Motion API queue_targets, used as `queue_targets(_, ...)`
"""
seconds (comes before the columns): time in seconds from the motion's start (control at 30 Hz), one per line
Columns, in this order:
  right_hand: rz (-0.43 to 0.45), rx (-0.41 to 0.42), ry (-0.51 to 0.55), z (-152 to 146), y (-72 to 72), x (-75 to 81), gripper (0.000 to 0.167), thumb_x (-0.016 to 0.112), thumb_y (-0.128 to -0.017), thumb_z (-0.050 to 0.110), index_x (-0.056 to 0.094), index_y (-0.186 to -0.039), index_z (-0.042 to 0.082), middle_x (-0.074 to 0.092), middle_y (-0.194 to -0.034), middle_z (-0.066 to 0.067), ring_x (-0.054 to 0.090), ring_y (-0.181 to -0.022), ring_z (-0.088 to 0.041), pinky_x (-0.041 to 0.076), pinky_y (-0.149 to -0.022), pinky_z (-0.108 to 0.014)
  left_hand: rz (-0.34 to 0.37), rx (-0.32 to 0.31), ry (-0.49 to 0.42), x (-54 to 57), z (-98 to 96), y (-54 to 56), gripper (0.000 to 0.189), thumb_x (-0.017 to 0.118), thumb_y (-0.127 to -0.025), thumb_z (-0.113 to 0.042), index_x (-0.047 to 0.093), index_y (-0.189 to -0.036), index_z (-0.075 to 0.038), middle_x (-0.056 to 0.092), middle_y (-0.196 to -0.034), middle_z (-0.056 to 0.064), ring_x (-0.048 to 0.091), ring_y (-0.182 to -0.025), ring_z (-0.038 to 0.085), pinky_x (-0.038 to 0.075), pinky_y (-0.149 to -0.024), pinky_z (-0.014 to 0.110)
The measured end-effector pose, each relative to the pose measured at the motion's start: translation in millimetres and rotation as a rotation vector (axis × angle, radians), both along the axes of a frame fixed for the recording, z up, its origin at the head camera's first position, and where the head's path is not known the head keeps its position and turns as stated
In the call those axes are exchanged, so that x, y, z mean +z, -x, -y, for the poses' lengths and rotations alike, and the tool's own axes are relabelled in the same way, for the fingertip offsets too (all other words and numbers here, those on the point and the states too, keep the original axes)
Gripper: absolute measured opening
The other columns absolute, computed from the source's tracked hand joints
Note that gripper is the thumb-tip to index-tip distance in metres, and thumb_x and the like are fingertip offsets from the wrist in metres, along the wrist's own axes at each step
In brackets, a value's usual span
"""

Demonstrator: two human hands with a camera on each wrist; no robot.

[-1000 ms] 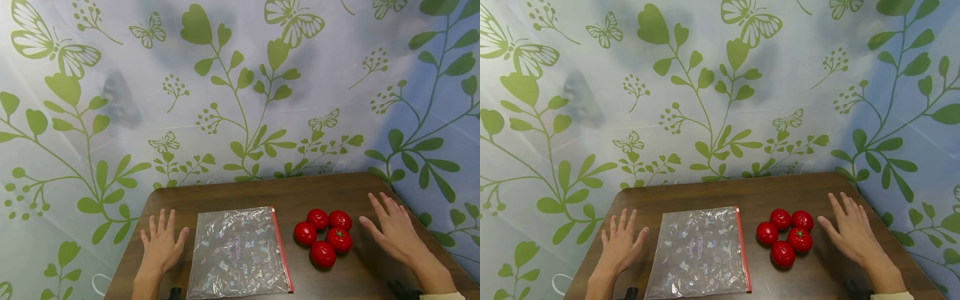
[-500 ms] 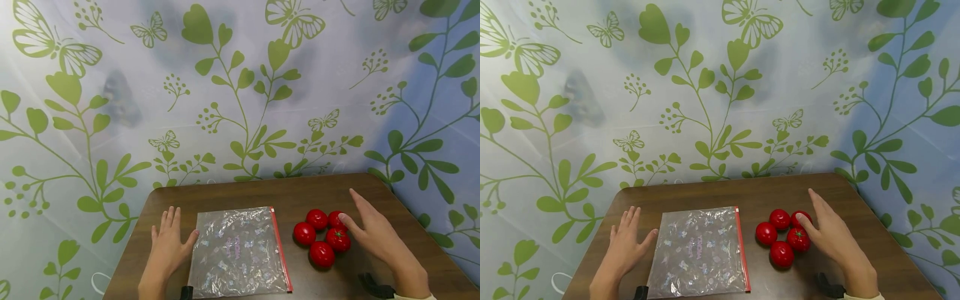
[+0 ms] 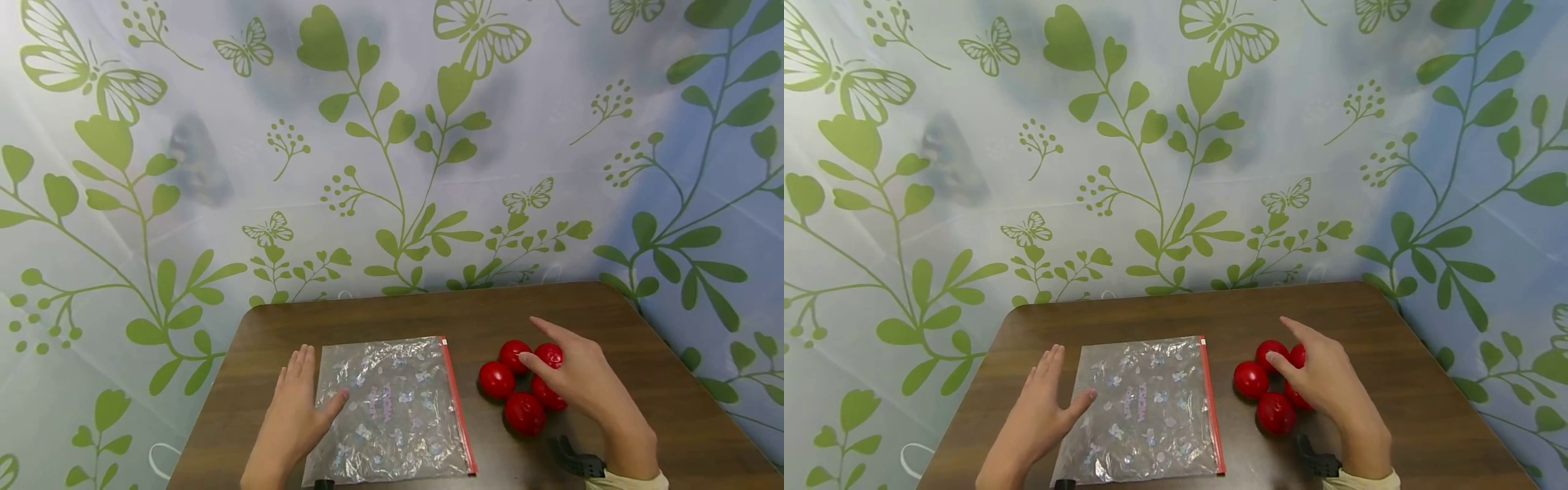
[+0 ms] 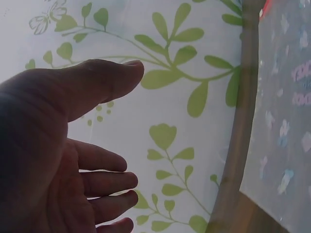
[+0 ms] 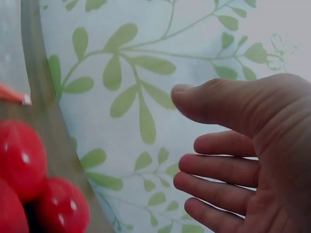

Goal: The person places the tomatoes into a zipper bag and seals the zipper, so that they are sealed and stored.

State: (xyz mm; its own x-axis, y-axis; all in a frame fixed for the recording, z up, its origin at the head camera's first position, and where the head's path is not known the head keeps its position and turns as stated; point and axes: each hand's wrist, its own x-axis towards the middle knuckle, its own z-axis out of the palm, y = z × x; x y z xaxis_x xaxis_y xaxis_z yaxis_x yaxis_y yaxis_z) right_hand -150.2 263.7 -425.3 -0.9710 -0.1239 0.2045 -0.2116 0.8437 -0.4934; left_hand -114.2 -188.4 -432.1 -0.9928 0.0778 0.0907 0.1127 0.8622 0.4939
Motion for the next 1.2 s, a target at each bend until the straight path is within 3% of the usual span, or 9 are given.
queue_targets(0.1,0.005,0.028,0.003,11.6,4.5,2.8,0.071,0.085,-0.096,0.036,0.060,-0.154,0.003,0.078,-0.099,-0.020,0.070,-0.083,-0.038,0.061,-0.087,-0.060,-0.006,-0.006,-0.006,-0.8,-6.2,-3.4,0.099,0.081,-0.099,-0.040,0.030,-0.164,0.014,0.031,-0.173,0.036,0.027,-0.163,0.054,0.022,-0.131,0.069)
queue_targets(0.23,0.050,0.053,0.003,25.5,9.8,3.4,0.067,0.087,-0.094,0.038,0.066,-0.149,0.008,0.079,-0.096,-0.012,0.070,-0.081,-0.032,0.062,-0.081,-0.053,-0.007,-0.018,-0.007,-1.8,-15.2,-7.3,0.101,0.083,-0.097,-0.043,0.033,-0.164,0.014,0.033,-0.172,0.034,0.029,-0.162,0.053,0.025,-0.131,0.069)
queue_targets(0.33,0.081,0.074,-0.014,33.7,16.2,1.7,0.067,0.088,-0.092,0.042,0.069,-0.147,0.009,0.080,-0.123,-0.014,0.073,-0.115,-0.043,0.063,-0.091,-0.061,0.000,-0.020,0.001,-3.9,-21.3,-9.0,0.104,0.084,-0.095,-0.047,0.033,-0.164,0.013,0.033,-0.173,0.033,0.030,-0.163,0.053,0.025,-0.131,0.068)
queue_targets(0.5,0.177,0.099,-0.016,47.6,26.3,-5.9,0.069,0.089,-0.092,0.038,0.065,-0.151,0.011,0.068,-0.066,0.000,0.073,-0.080,-0.027,0.062,-0.095,-0.059,0.001,-0.034,-0.005,-11.1,-31.6,-9.6,0.105,0.087,-0.092,-0.047,0.037,-0.161,0.015,0.039,-0.169,0.035,0.034,-0.160,0.053,0.028,-0.130,0.067)
queue_targets(0.6,0.203,0.112,-0.012,55.3,30.6,-13.0,0.069,0.089,-0.092,0.035,0.065,-0.152,0.011,0.055,-0.055,0.005,0.063,-0.069,-0.014,0.060,-0.101,-0.062,-0.003,-0.049,-0.006,-18.2,-38.0,-9.3,0.105,0.090,-0.089,-0.046,0.042,-0.158,0.017,0.043,-0.166,0.036,0.040,-0.157,0.053,0.032,-0.128,0.067)
queue_targets(0.9,0.228,0.148,0.006,73.2,45.7,-36.6,0.065,0.092,-0.089,0.031,0.070,-0.147,0.011,0.068,-0.074,0.008,0.061,-0.067,-0.010,0.059,-0.104,-0.059,0.029,-0.094,-0.023,-38.3,-51.0,-10.0,0.096,0.093,-0.085,-0.043,0.052,-0.149,0.017,0.055,-0.153,0.040,0.054,-0.143,0.058,0.045,-0.118,0.068)
queue_targets(1.0,0.229,0.145,0.010,77.9,48.8,-44.7,0.063,0.093,-0.088,0.030,0.072,-0.144,0.010,0.080,-0.102,-0.004,0.075,-0.094,-0.024,0.058,-0.106,-0.059,0.062,-0.093,-0.020,-44.3,-54.5,-9.7,0.096,0.093,-0.085,-0.043,0.052,-0.147,0.018,0.056,-0.151,0.041,0.057,-0.140,0.058,0.046,-0.117,0.067)
queue_targets(1.13,0.240,0.153,0.026,83.0,51.5,-53.2,0.062,0.093,-0.088,0.031,0.073,-0.141,0.008,0.074,-0.142,-0.016,0.068,-0.133,-0.041,0.056,-0.109,-0.063,0.066,-0.035,0.039,-52.4,-60.2,-11.0,0.095,0.095,-0.082,-0.046,0.057,-0.141,0.018,0.063,-0.142,0.038,0.063,-0.131,0.056,0.051,-0.113,0.065)
queue_targets(1.2,0.247,0.157,0.029,85.2,52.9,-56.5,0.061,0.093,-0.088,0.031,0.074,-0.141,0.007,0.074,-0.142,-0.017,0.068,-0.134,-0.041,0.055,-0.109,-0.063,0.066,0.001,0.069,-56.7,-63.5,-11.8,0.095,0.095,-0.081,-0.047,0.058,-0.139,0.019,0.065,-0.139,0.038,0.064,-0.129,0.056,0.051,-0.113,0.064)
